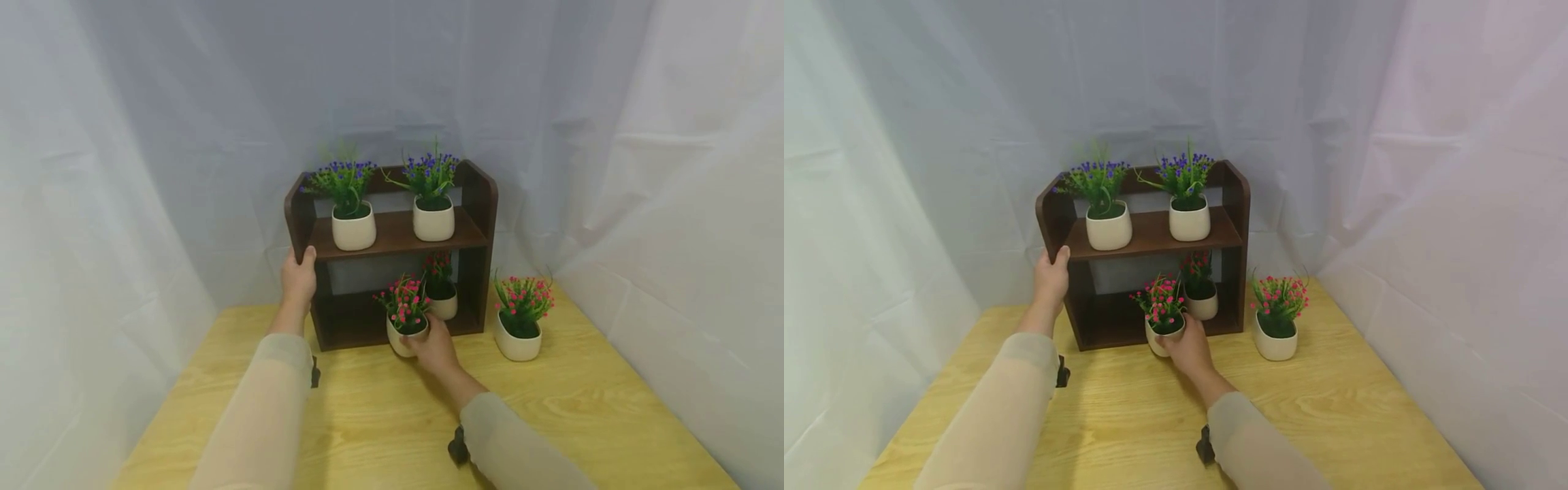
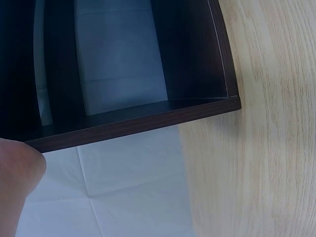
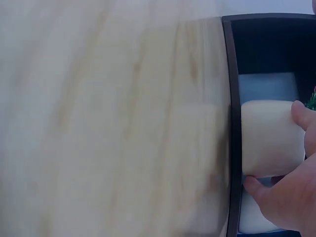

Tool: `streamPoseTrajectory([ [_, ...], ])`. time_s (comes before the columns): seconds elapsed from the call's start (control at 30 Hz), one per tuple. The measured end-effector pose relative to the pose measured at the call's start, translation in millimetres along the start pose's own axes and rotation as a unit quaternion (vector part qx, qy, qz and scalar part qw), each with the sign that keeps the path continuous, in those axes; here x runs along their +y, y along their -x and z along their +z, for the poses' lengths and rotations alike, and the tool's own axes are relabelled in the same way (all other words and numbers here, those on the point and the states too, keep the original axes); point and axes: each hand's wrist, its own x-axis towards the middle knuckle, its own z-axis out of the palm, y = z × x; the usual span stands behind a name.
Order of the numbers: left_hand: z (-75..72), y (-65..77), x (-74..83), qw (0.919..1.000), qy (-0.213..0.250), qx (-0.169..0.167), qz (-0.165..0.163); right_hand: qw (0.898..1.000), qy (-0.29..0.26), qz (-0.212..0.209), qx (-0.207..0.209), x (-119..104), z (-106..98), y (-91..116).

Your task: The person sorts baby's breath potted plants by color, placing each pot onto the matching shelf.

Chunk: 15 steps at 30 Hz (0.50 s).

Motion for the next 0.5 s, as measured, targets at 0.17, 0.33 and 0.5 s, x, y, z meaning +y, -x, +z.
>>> streamPoseTrajectory([
  [0.17, -0.2, 1.2, -1.1, 0.9999, -0.01, -0.002, -0.005, 1.0, 0.015, 0.001, -0.002, -1.6, 0.0, -2.6],
  [0.33, -0.3, 0.5, -0.6, 1.0, -0.006, 0.0, 0.0, 1.0, 0.021, -0.004, -0.018, -8.2, -4.3, -3.2],
  [0.5, -0.5, -0.9, -1.4, 1.0, -0.002, 0.002, 0.004, 0.999, 0.028, -0.006, -0.03, -12.0, -5.2, -4.8],
])
